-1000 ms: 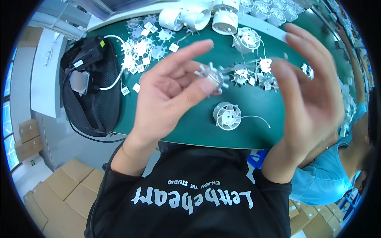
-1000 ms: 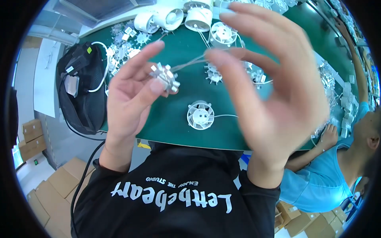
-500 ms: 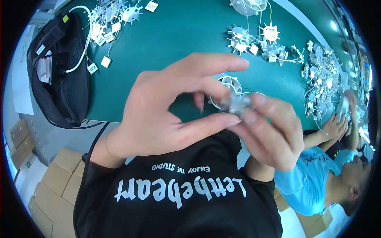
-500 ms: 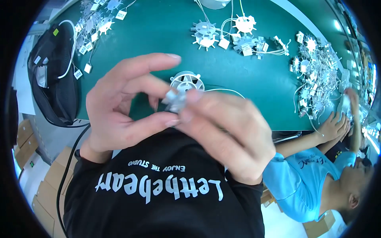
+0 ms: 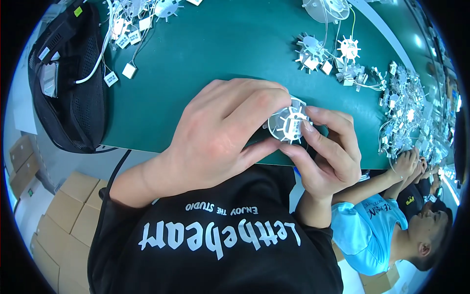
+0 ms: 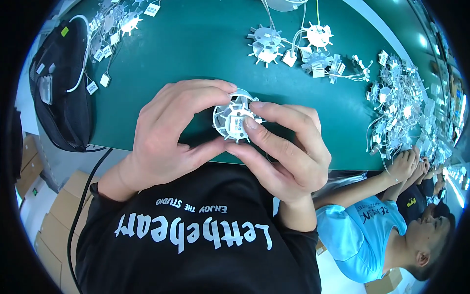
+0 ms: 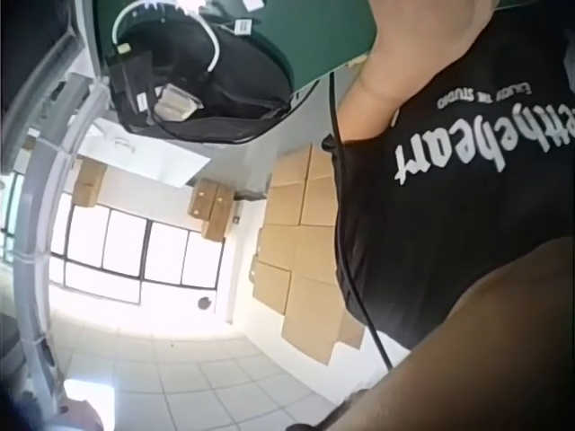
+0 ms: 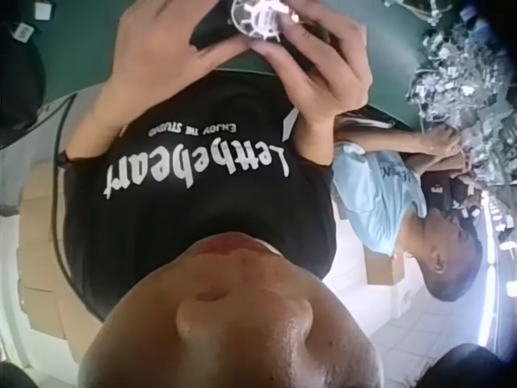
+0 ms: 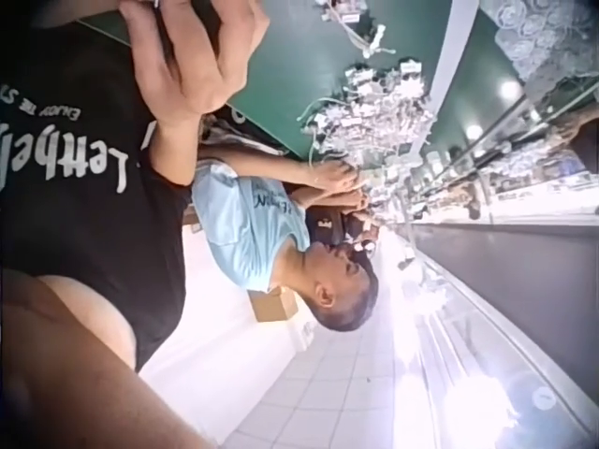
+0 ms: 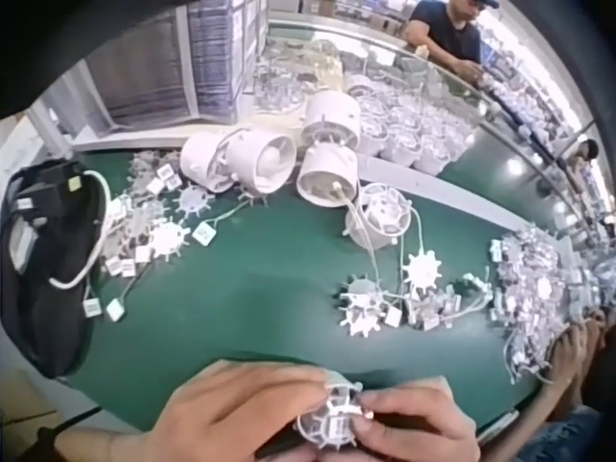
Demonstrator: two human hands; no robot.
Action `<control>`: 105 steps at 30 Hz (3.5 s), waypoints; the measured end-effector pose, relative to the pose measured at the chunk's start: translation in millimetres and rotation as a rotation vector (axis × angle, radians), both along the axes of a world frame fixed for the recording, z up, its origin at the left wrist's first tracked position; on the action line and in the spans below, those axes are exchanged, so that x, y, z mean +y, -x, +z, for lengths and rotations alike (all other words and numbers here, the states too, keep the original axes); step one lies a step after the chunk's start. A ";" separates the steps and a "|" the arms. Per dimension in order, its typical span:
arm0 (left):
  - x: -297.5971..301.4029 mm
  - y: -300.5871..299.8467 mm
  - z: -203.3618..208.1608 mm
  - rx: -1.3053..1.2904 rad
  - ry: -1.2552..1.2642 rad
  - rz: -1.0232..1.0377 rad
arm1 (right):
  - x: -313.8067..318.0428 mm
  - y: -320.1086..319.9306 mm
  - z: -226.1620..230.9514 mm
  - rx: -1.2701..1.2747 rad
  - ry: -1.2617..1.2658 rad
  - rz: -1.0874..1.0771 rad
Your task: Assembling decorative snowflake lights by attaching plastic components and wires.
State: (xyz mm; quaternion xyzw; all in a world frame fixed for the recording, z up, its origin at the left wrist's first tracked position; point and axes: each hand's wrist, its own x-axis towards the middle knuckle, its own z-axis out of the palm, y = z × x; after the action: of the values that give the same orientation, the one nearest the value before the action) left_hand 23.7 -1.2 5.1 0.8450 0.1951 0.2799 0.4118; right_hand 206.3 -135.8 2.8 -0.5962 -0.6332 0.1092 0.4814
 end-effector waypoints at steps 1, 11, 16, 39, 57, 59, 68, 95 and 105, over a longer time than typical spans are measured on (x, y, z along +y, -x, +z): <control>0.3 -0.2 0.9 -0.001 0.011 0.002 | 0.4 1.9 -0.5 0.003 0.004 -0.017; 1.1 -4.1 -0.8 -0.002 0.002 -0.006 | -7.0 14.8 4.7 0.073 0.109 -0.098; 2.6 -7.8 -3.5 -0.034 0.020 -0.027 | -9.5 10.7 5.5 0.021 0.095 -0.039; 1.9 -13.2 2.1 -0.004 -0.037 -0.031 | -22.2 -7.6 19.3 -0.425 0.277 -0.126; -2.9 3.6 4.5 -0.116 1.001 -0.162 | 7.3 -5.1 73.7 0.570 0.458 0.024; -4.5 -6.1 4.1 -0.178 1.004 -0.114 | 17.6 -14.2 77.3 0.557 0.475 0.022; -3.1 1.9 13.9 -0.106 0.618 -0.136 | 113.8 -123.8 78.4 -0.108 0.044 -0.396; 6.8 3.1 -0.6 0.118 -0.261 -0.020 | 16.3 19.9 57.8 -0.037 0.414 -0.119; -7.8 -1.7 9.3 0.150 -0.106 0.010 | -4.4 18.4 33.9 0.015 0.330 -0.097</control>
State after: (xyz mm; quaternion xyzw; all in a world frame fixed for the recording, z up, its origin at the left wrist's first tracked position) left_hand 25.4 -8.9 14.4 0.8834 0.2143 0.2276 0.3491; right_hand 187.9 -140.2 36.7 -0.6963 -0.5734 0.1927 0.3864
